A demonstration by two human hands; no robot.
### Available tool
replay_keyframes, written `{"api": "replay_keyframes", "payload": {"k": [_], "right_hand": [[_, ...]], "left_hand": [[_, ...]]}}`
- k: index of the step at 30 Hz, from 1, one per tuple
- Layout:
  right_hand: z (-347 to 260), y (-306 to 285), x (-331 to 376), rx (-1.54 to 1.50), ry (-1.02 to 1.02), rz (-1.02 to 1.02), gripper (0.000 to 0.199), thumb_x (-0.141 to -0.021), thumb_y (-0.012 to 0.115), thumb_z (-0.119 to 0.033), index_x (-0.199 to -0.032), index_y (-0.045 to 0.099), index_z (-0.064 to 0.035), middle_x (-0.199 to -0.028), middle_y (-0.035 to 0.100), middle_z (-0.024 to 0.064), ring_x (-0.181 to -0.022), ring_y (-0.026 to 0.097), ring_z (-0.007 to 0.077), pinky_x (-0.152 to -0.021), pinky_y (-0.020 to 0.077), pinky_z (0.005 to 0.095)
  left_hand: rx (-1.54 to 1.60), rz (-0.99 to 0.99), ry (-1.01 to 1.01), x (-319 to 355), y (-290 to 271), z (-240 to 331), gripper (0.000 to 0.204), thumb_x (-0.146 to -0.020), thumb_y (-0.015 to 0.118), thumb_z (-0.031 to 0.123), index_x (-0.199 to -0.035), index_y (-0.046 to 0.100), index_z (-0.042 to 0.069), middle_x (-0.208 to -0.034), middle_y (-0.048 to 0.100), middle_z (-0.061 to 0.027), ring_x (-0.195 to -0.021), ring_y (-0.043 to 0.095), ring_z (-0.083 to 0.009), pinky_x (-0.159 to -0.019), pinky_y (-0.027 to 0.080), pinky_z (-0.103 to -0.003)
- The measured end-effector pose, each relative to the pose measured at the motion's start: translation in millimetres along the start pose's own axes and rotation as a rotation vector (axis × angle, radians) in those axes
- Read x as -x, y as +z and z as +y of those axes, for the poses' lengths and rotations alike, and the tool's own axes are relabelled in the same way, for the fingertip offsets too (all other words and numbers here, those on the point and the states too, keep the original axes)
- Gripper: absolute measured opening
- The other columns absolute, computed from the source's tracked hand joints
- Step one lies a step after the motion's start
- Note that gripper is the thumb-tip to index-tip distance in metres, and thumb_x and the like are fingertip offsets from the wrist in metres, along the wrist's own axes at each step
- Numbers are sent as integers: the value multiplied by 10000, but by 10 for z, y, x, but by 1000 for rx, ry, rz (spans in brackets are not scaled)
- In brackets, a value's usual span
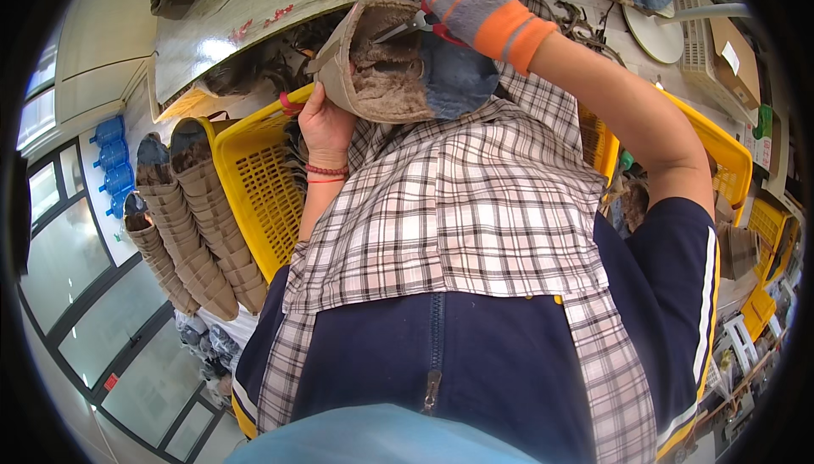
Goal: The person uses scissors to trim the inner lining of a boot. They repeatedly pick up boots from a yellow basket, trim the interior, and place them on a table.
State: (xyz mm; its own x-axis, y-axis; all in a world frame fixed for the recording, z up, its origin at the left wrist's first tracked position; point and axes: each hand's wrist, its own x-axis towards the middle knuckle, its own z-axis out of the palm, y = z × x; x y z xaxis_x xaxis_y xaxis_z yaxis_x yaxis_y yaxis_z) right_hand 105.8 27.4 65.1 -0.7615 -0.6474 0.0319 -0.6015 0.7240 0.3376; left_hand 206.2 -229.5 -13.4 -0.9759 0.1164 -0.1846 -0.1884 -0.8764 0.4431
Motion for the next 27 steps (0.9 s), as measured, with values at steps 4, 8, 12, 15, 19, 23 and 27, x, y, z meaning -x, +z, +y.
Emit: {"api": "replay_keyframes", "payload": {"k": [4,8,12,15,19,23,27], "right_hand": [[23,59,5,0,-60,153,194,-748,617,-161,-934,626,-105,-841,638,55,-780,633,213,-640,501,320],[45,-105,96,-103,-6,44,250,-750,649,-241,-958,617,-105,-857,638,61,-817,624,225,-697,495,328],[140,-97,286,-247,107,9,402,-716,701,-399,-992,615,-120,-868,637,53,-865,610,243,-767,481,342],[93,-99,450,-323,264,86,510,-665,726,-489,-1014,615,-134,-872,636,41,-893,604,239,-794,475,343],[-87,-235,746,-1099,618,-35,496,-685,745,-423,-1001,610,-66,-853,647,111,-763,629,226,-681,492,304],[-489,-524,755,-1880,556,254,328,-767,710,-206,-999,590,-9,-833,620,73,-795,584,117,-689,472,255],[-423,-955,834,-2021,638,723,381,-769,703,-153,-1082,558,8,-921,627,94,-844,584,133,-735,475,280]], "left_hand": [[6,-4,-8,-11,-6,2,455,-920,445,189,-1331,383,4,-1352,436,-119,-1256,395,-262,-1084,239,-399],[2,3,2,8,-1,-2,466,-928,422,191,-1346,354,-4,-1361,422,-134,-1259,393,-271,-1086,239,-404],[-13,-4,15,26,6,-10,470,-934,413,198,-1348,344,-15,-1360,421,-139,-1254,400,-274,-1085,245,-399],[-29,0,20,32,-33,-16,472,-936,415,202,-1346,344,-20,-1360,419,-143,-1252,401,-276,-1085,247,-394],[-35,1,25,79,97,-26,455,-921,437,168,-1333,367,-12,-1361,421,-114,-1250,396,-254,-1079,245,-383],[-209,-246,63,207,772,-43,426,-922,450,114,-1325,374,0,-1329,450,-114,-1242,407,-242,-1060,279,-381],[-609,-447,126,-35,1271,-320,467,-896,500,27,-1343,365,26,-1367,405,-95,-1250,393,-214,-1049,277,-339]]}}
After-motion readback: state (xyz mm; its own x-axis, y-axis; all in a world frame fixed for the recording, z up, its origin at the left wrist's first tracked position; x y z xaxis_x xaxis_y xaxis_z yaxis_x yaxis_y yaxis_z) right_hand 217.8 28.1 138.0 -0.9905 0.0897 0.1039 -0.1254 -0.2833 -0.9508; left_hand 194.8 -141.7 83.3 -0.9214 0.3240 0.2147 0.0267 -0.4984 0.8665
